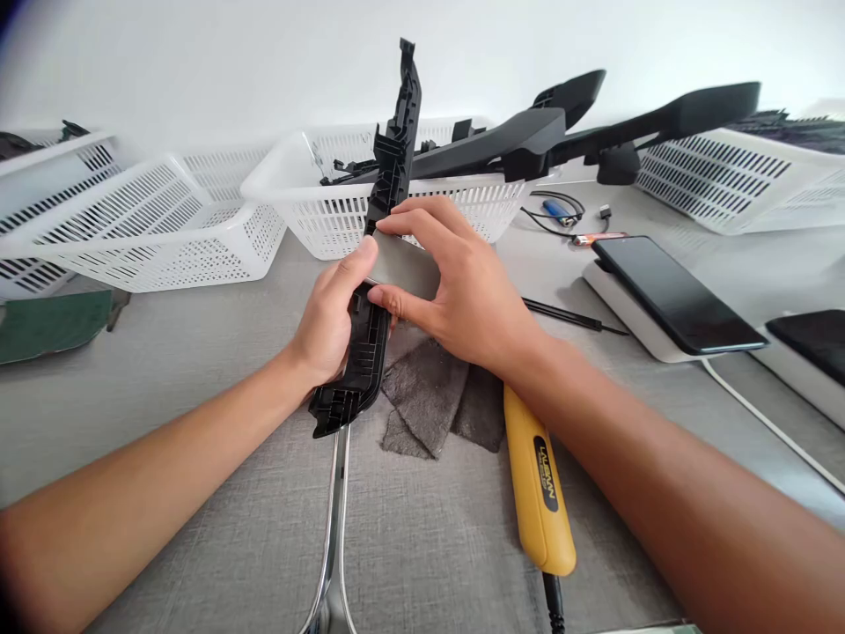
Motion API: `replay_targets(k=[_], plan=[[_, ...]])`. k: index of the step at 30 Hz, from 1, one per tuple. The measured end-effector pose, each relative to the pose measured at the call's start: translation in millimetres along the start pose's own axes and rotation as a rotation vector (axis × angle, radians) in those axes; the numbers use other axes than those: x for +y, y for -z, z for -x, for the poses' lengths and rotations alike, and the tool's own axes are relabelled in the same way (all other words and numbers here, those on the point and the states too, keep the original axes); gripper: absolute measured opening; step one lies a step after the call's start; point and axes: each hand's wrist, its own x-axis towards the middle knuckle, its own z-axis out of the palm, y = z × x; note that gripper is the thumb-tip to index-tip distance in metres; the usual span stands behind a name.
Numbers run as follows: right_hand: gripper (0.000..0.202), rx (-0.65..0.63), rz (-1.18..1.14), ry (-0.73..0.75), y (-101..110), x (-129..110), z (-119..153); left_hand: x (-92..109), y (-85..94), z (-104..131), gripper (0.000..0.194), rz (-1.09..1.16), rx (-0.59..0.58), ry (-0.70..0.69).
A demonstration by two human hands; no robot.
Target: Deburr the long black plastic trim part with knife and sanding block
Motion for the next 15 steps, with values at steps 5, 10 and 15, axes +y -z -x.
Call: replay_targets(k=[5,10,15], plan=[[0.041,0.048,0.019,-0.036,-1.6,4.8,0.2,1.2,4.5,1.1,0.031,-0.005,-0.070,0.099],[0.043,0.132,0.053,-0.112,-3.3,15.6,0.6,6.0,4.9,-0.6,0.022,0.018,-0.168,0.167],[0.042,0.270,0.110,-0.160,-1.6,20.7,-0.9,10.6,0.6,1.6,0.042,-0.037,-0.151,0.220]])
